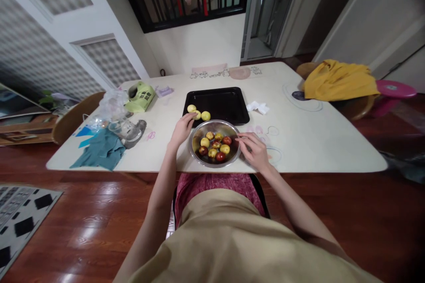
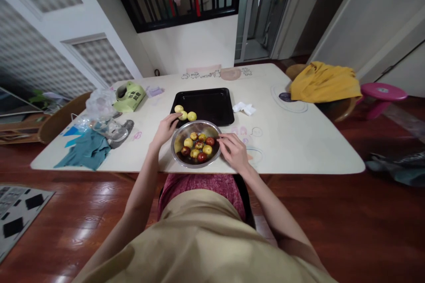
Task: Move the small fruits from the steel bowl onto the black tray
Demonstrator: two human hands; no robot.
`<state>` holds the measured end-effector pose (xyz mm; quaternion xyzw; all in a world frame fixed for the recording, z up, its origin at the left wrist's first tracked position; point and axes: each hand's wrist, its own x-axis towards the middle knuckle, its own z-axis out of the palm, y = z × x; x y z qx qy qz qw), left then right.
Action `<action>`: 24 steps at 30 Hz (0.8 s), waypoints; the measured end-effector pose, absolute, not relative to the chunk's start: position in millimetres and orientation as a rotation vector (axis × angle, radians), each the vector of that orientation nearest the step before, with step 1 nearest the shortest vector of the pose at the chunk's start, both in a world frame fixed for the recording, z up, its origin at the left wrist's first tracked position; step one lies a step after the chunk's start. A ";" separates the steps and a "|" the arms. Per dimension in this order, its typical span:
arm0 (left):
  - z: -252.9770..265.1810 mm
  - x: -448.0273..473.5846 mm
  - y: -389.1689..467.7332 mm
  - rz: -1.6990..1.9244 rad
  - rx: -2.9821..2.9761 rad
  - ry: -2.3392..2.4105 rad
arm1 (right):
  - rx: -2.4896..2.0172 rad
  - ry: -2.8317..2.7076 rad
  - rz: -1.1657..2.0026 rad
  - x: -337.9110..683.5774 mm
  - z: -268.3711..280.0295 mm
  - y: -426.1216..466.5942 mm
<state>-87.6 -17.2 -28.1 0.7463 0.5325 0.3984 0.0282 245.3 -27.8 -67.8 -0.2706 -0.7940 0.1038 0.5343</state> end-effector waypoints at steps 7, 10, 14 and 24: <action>-47.6 -96.3 23.6 1.068 2.362 1.662 | -0.635 -1.902 0.236 246.4 -66.7 -28.2; -46.6 -96.1 31.7 0.962 2.392 1.766 | -0.641 -1.903 0.241 246.8 -66.9 -27.9; -44.2 -96.0 41.4 0.889 2.355 1.895 | -0.657 -1.906 0.258 247.2 -67.3 -27.5; -44.0 -96.8 27.2 1.361 2.140 1.782 | -0.649 -1.908 0.241 247.9 -68.3 -26.2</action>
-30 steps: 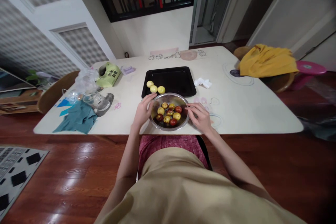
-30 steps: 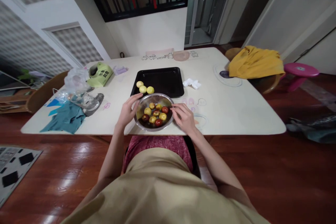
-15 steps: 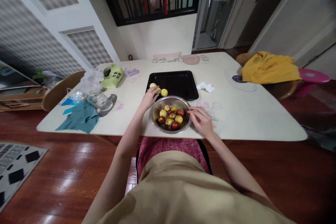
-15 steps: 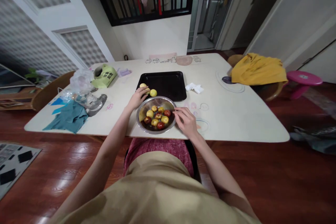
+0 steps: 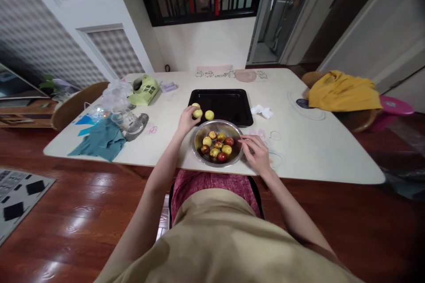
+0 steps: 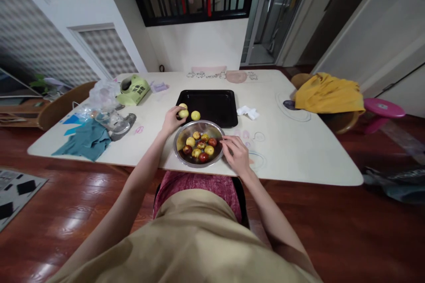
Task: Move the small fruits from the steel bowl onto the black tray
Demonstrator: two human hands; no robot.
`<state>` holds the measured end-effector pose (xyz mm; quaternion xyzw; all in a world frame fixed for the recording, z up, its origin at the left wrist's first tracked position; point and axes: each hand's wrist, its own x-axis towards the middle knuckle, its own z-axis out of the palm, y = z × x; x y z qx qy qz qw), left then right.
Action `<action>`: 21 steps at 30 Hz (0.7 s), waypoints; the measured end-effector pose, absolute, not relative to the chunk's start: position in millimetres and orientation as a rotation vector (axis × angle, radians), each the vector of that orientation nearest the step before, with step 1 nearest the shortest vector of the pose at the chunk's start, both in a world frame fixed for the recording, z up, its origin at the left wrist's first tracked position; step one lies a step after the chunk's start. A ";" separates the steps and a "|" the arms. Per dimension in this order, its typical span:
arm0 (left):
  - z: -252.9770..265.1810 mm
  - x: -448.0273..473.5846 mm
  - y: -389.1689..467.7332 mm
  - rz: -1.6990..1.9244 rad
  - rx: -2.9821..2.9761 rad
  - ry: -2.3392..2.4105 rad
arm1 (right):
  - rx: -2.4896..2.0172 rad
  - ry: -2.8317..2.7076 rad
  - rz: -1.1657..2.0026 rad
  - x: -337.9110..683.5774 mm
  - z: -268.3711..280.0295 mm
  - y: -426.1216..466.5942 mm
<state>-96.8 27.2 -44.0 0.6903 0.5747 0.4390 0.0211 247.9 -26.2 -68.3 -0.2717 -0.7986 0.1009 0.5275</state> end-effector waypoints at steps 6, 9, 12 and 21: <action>-17.1 -67.5 -23.1 1.690 1.996 1.553 | -0.646 -1.909 0.249 246.4 -68.0 -27.2; -12.5 -47.7 -53.9 1.569 2.073 1.465 | -0.654 -1.904 0.261 246.0 -68.0 -27.6; -13.7 -36.4 -75.3 1.408 2.153 1.421 | -0.653 -1.903 0.264 246.3 -68.3 -27.4; -16.7 -34.7 -83.7 1.241 2.330 1.272 | -0.649 -1.897 0.252 246.2 -68.3 -27.4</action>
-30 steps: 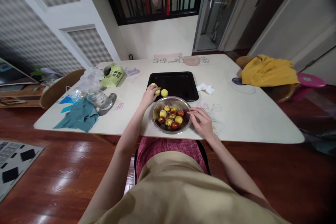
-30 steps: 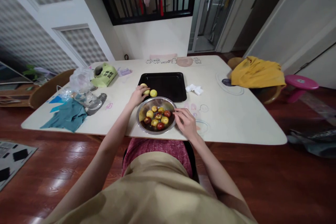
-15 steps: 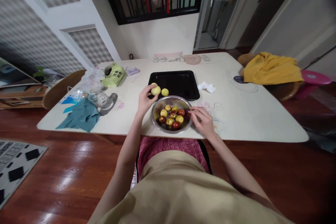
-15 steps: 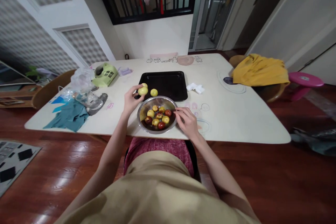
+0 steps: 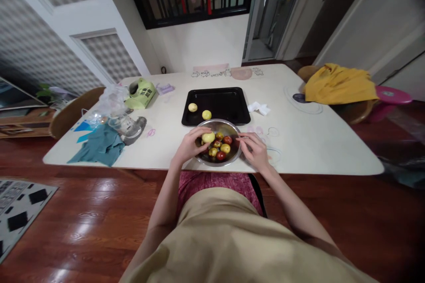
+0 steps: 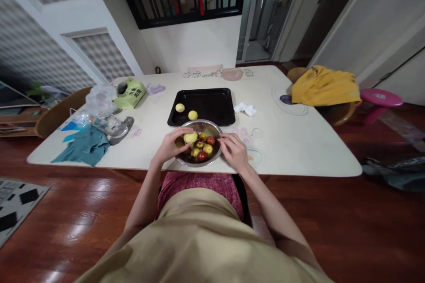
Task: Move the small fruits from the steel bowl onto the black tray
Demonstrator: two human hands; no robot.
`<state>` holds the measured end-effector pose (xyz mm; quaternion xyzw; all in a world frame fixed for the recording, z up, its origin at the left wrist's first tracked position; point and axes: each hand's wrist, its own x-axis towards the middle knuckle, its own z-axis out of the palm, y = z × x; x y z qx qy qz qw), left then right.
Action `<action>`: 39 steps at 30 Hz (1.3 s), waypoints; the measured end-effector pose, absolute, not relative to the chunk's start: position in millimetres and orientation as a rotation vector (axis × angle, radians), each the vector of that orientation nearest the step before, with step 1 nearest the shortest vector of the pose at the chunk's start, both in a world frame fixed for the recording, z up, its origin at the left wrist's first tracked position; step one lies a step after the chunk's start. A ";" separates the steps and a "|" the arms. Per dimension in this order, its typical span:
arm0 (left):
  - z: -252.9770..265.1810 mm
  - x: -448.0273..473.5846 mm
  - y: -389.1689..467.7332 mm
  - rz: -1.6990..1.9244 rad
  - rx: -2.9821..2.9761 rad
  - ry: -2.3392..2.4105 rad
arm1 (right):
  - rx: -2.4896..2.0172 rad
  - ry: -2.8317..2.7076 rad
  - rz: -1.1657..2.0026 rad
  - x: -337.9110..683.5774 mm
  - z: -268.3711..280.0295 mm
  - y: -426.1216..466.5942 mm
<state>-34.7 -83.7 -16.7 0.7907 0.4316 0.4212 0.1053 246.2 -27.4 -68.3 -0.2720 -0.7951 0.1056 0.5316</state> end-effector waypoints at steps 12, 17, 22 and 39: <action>-20.3 -32.6 -89.8 1.218 2.257 1.249 | -0.646 -1.903 0.258 246.5 -68.2 -26.5; -27.2 -31.8 -91.2 1.366 2.209 1.279 | -0.686 -1.912 0.273 246.9 -67.4 -27.5; -39.1 -28.0 -94.1 1.625 2.082 1.309 | -0.700 -1.920 0.277 248.1 -68.6 -26.9; -50.3 -22.3 -96.3 1.698 2.157 1.184 | -0.534 -2.073 0.209 230.6 -39.2 11.1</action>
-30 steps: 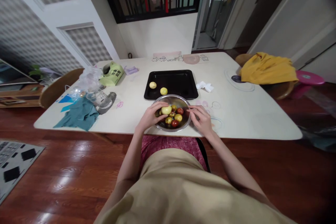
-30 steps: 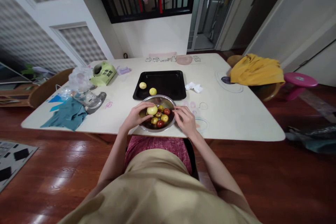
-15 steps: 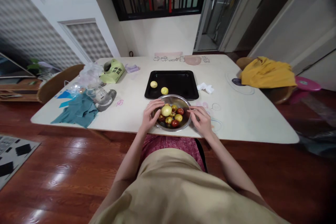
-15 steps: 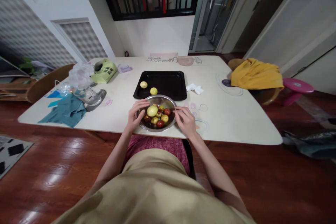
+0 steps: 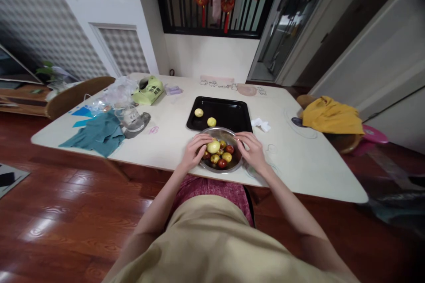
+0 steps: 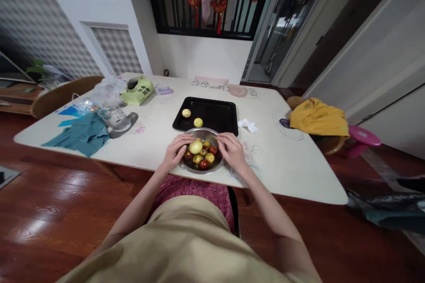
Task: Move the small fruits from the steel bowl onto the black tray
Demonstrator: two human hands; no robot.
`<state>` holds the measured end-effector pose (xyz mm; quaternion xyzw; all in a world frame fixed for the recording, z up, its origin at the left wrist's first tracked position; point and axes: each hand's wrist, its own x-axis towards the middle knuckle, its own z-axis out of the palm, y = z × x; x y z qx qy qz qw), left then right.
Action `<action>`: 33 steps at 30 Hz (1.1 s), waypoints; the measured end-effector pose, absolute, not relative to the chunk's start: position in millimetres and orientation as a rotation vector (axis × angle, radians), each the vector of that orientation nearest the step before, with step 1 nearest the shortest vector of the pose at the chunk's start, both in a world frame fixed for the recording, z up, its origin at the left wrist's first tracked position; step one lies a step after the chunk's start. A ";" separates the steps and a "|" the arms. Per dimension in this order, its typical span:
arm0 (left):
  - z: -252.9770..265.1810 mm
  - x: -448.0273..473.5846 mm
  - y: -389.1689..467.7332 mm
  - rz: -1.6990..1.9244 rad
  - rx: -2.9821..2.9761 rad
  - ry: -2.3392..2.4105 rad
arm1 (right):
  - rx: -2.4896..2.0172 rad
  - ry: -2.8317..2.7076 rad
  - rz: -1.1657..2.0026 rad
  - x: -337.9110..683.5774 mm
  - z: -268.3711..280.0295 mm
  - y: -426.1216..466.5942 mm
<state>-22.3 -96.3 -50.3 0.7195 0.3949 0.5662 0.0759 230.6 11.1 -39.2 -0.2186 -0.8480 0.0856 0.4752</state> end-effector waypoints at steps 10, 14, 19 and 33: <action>-52.6 -21.9 -96.0 1.697 2.165 1.187 | -0.320 -2.684 0.028 151.8 -5.9 130.3; -53.8 -21.4 -96.1 1.682 2.163 1.201 | -0.128 -2.880 -0.112 127.4 0.5 149.6; -55.2 -21.9 -96.0 1.672 2.152 1.212 | 0.067 -2.977 -0.229 117.6 -1.9 156.5; -52.1 -21.6 -97.6 1.672 2.158 1.209 | -0.309 -2.685 -0.146 165.4 -22.0 154.2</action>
